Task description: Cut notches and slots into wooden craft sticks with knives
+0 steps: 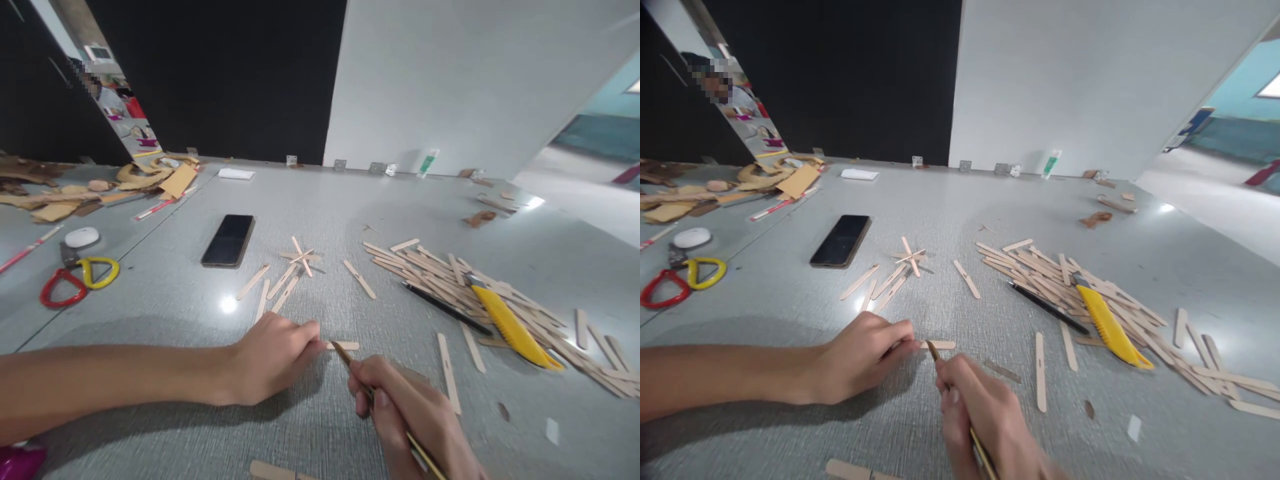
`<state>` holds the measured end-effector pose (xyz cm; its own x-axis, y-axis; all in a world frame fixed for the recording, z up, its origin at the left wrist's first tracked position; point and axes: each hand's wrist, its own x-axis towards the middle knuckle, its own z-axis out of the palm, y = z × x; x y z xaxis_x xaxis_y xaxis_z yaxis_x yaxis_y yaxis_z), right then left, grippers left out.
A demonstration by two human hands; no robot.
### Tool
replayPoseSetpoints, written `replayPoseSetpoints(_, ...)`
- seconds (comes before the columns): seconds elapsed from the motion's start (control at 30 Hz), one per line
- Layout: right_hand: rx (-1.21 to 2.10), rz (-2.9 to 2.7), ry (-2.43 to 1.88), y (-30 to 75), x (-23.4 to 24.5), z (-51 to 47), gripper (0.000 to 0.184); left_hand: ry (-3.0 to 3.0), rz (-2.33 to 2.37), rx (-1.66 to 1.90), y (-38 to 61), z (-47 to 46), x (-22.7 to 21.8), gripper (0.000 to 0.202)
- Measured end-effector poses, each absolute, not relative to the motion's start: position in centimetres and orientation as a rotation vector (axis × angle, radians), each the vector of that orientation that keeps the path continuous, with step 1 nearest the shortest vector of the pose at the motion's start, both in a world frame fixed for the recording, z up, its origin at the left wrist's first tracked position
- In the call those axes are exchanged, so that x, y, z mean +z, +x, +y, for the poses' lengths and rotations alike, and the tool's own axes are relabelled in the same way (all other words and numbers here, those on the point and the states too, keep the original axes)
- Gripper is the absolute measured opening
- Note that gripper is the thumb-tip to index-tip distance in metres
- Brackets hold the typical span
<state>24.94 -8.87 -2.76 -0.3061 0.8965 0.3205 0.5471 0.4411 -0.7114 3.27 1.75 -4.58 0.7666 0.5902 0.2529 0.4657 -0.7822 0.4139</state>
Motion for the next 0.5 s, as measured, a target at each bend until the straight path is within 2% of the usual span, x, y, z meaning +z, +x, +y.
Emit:
replayPoseSetpoints(0.27, 0.463, -2.146, -1.211, 24.9, -1.8, -9.3, 0.02, 2.697, 0.73, 0.447, 3.2, 2.1, -4.7, 0.037)
replayPoseSetpoints(0.43, 0.584, -2.097, -1.329, 25.6, -0.7, -9.5, 0.015, 2.693, 0.759, 0.398, 3.1, 1.8, -4.2, 0.035)
replayPoseSetpoints(0.5, 0.677, -2.127, -1.287, 26.2, -0.4, -9.3, 0.026, 2.685, 0.788, 0.394, 2.9, 1.8, -3.7, 0.036)
